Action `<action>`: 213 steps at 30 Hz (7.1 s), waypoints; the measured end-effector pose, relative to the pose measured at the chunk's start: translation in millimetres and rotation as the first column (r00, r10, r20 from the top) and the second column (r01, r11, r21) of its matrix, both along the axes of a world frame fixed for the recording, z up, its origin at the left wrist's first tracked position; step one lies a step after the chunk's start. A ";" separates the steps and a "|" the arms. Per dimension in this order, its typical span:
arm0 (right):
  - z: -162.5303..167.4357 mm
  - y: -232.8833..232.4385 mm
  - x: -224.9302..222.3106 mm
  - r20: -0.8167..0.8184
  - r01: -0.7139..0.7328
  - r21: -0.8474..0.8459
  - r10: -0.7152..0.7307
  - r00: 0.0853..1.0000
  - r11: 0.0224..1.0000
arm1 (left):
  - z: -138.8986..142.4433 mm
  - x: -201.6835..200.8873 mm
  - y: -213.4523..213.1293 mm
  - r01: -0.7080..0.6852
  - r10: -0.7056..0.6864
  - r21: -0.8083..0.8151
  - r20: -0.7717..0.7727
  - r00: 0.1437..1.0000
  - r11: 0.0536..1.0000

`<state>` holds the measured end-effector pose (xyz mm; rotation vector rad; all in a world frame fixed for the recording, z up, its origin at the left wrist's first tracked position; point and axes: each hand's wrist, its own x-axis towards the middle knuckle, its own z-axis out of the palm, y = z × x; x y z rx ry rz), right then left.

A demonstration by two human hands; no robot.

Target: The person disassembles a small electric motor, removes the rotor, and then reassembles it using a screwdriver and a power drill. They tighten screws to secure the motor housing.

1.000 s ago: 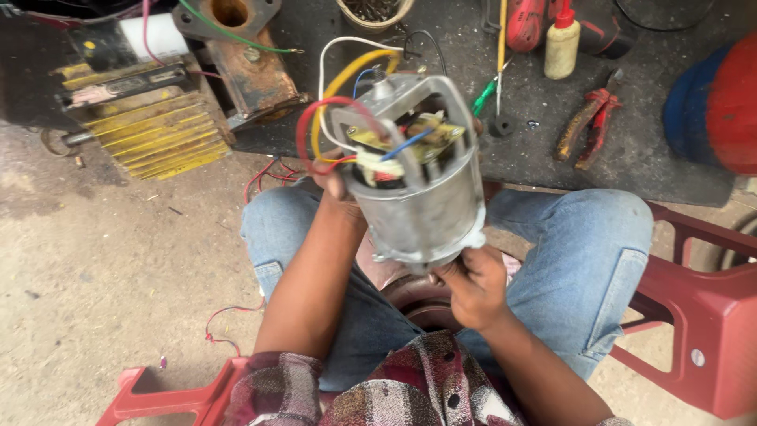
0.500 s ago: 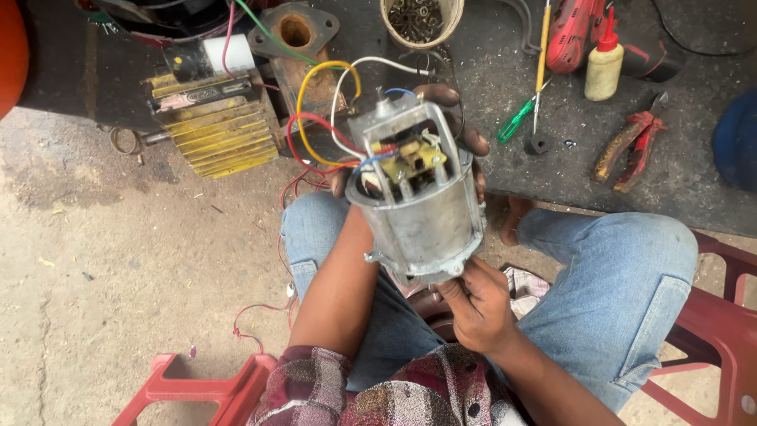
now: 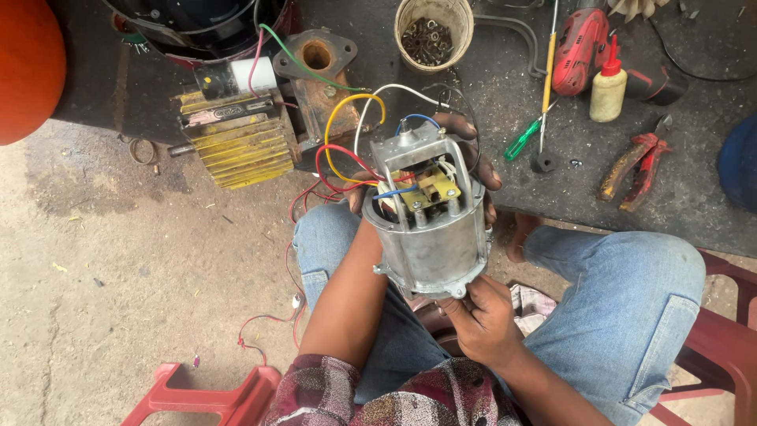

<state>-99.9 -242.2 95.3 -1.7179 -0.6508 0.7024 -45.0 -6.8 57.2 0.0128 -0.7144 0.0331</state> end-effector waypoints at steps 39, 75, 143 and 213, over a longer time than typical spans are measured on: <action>34.5 26.5 105.4 0.877 0.008 0.116 -0.106 0.468 0.993 | -63.8 83.3 -22.2 -0.503 0.446 0.076 -0.591 0.672 0.861; -28.5 8.1 95.5 0.354 0.217 0.289 -0.315 0.880 0.932 | -22.8 90.6 -41.3 -0.356 0.415 0.213 -0.497 0.762 0.910; -36.5 2.9 126.4 -0.934 0.529 0.229 0.031 0.357 0.817 | -60.5 97.7 -32.3 -0.499 0.529 0.245 -0.628 0.571 0.831; -18.7 -3.6 95.2 -0.139 0.309 0.343 -0.277 0.951 0.887 | -63.3 71.4 -31.4 -0.365 0.323 0.039 -0.558 0.765 0.930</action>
